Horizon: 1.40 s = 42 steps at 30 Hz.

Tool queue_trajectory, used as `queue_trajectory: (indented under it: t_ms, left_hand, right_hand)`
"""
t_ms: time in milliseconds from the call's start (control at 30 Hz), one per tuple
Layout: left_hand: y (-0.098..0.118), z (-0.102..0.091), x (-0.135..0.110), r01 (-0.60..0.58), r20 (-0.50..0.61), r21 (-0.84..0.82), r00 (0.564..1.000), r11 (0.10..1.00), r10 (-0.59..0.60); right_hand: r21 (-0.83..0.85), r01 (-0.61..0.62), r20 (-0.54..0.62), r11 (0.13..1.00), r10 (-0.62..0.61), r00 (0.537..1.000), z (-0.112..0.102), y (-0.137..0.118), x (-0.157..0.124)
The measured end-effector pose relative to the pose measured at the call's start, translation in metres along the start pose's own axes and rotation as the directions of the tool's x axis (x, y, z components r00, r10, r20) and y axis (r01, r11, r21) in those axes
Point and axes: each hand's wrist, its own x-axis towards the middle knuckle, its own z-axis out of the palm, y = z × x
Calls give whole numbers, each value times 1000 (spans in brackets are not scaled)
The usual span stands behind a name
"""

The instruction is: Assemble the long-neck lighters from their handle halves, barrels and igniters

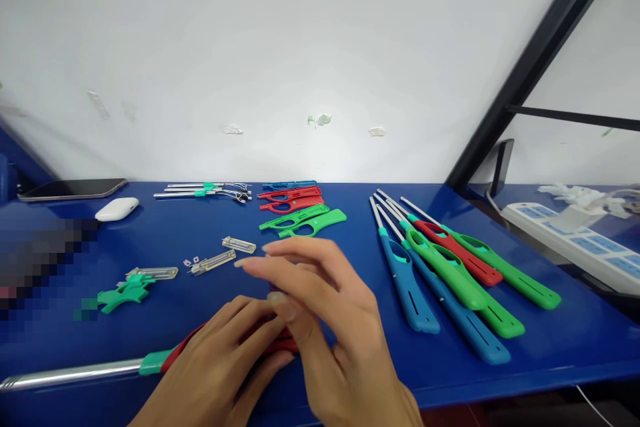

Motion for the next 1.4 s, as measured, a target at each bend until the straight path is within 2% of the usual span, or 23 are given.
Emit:
queue_trajectory:
  t_ms: [100, 167, 233, 333, 467, 533, 633, 733, 800, 900, 967, 1100, 1167, 1267, 1400]
  left_hand:
    - [1, 2, 0, -5, -35, 1, 999, 1000, 5]
    - [1, 3, 0, -3, -34, 3, 999, 1000, 3]
    - [0, 3, -1, 0, -32, 6, 1000, 1000, 0]
    - [-1, 3, -1, -1, -30, 7, 1000, 1000, 1]
    - [0, 2, -1, -11, -30, 17, 999, 1000, 11]
    - [0, 1, -1, -17, -32, 23, 999, 1000, 18]
    - [1, 0, 0, -16, -48, 37, 999, 999, 18]
    - [1, 0, 0, -15, -29, 34, 999, 999, 16]
    - [0, -1, 0, -8, -2, 20, 1000, 1000, 8]
    - [-1, -1, 1, 10, 8, -2, 1000, 1000, -10]
    - [-1, 0, 1, 4, -8, -6, 1000, 1000, -4]
    - [-2, 3, 0, -40, -18, 11, 999, 999, 40]
    - [-2, 4, -1, -18, -10, 0, 1000, 1000, 18]
    - [-3, 3, -2, 3, -18, -4, 1000, 1000, -3]
    - [-3, 0, -2, -24, -52, 18, 998, 1000, 24]
  right_hand:
    - [86, 5, -49, 996, -1, 999, 1, 4, 1]
    - [21, 17, -93, 1000, -15, 996, 0, 5, 0]
    - [-37, 10, -43, 999, -12, 999, -2, 4, -1]
    - [33, 0, 6, 999, 0, 1000, -5, 4, -2]
    - [45, 52, -105, 998, -47, 993, -4, 4, -3]
    - [40, 27, -56, 999, -25, 998, -3, 3, -3]
    - [116, -56, 67, 992, 49, 997, -1, 2, -3]
    - [183, 12, 7, 983, -13, 1000, 3, 4, -3]
    - [148, 58, -29, 987, -54, 998, 4, 5, -3]
    - [99, -4, 61, 995, -2, 998, 3, 4, -4]
    - [133, -23, 93, 991, 11, 996, 2, 3, -3]
    - [127, 26, -17, 992, -24, 1000, 3, 2, 0]
    - [101, 8, -11, 995, -7, 1000, 2, 1, 1]
    - [149, -1, 37, 989, -5, 999, 0, 0, 0]
    - [97, 52, -74, 994, -45, 996, -2, 1, -1]
